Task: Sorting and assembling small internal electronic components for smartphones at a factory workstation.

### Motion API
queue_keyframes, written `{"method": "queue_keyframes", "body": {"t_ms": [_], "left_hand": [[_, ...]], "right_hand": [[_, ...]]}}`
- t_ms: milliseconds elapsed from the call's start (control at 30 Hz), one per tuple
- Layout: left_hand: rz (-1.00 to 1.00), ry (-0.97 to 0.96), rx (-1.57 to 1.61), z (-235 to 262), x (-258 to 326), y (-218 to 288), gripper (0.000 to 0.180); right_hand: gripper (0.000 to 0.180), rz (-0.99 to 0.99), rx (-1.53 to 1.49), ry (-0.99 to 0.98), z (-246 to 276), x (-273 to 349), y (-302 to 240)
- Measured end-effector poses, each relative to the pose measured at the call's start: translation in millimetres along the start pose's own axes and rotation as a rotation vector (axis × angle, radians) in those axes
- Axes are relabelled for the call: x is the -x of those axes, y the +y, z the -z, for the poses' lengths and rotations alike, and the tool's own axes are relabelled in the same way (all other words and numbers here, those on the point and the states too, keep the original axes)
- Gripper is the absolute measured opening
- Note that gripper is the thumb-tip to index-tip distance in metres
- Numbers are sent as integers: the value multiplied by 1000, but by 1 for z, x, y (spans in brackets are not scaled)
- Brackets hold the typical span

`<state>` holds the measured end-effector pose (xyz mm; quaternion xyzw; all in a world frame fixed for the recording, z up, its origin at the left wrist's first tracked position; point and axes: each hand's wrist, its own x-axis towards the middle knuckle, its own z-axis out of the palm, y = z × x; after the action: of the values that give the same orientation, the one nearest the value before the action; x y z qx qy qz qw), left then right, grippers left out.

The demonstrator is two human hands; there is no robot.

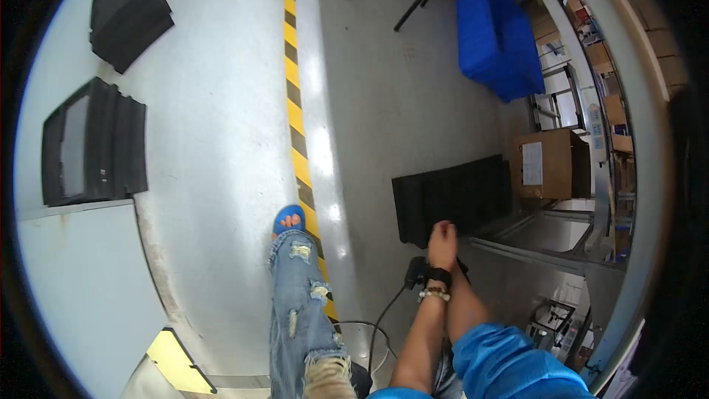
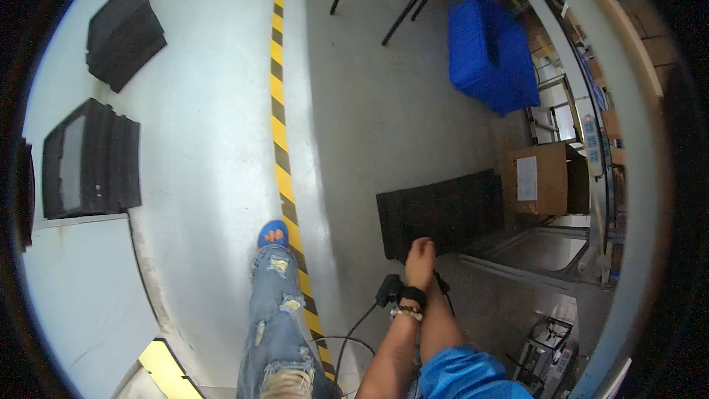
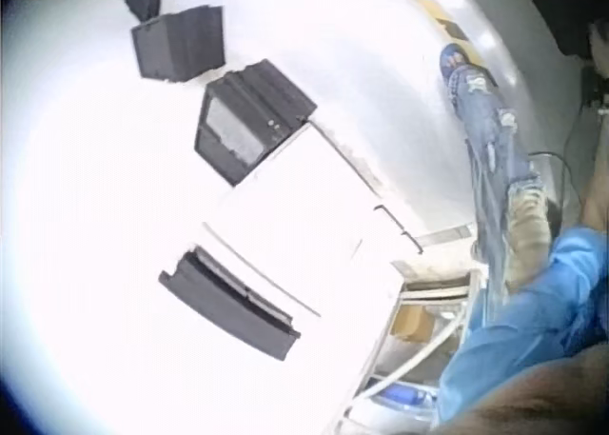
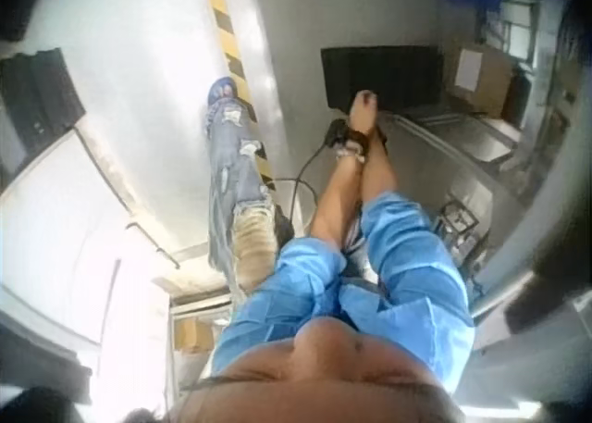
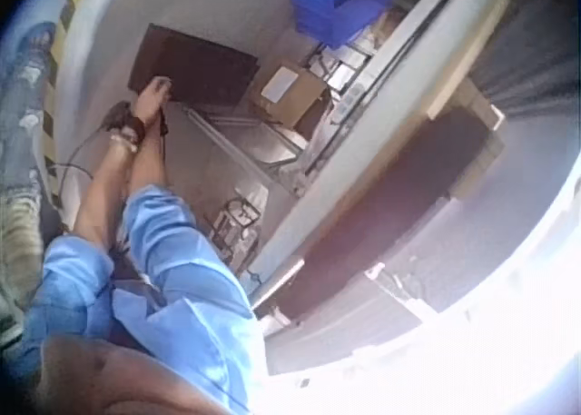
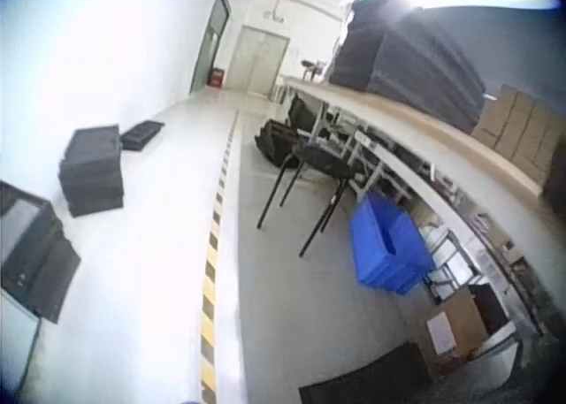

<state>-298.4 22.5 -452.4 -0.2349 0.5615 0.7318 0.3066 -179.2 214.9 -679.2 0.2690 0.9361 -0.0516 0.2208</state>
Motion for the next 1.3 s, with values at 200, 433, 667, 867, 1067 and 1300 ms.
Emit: {"method": "queue_keyframes", "body": {"t_ms": [200, 433, 667, 867, 1067, 1300], "left_hand": [[-581, -177, -344, 61, 98, 67, 28], [-626, -385, 58, 81, 267, 139, 20], [-1453, -422, 361, 159, 504, 275, 32], [-1739, -819, 788, 71, 600, 281, 17], [-997, -1324, -706, -62, 608, 182, 88], [-961, -1575, -1433, -139, 558, 94, 133]], "right_hand": [[39, -239, -1187, 766, 143, 166, -211], [27, 385, -1195, 28, 185, 268, -265], [13, 216, -1355, 531, 421, 462, -254], [15, 467, -1377, 655, 497, 630, -175], [14, 29, -1139, 1017, 484, 767, -65], [93, -710, -841, 1168, 414, 823, 64]]}}
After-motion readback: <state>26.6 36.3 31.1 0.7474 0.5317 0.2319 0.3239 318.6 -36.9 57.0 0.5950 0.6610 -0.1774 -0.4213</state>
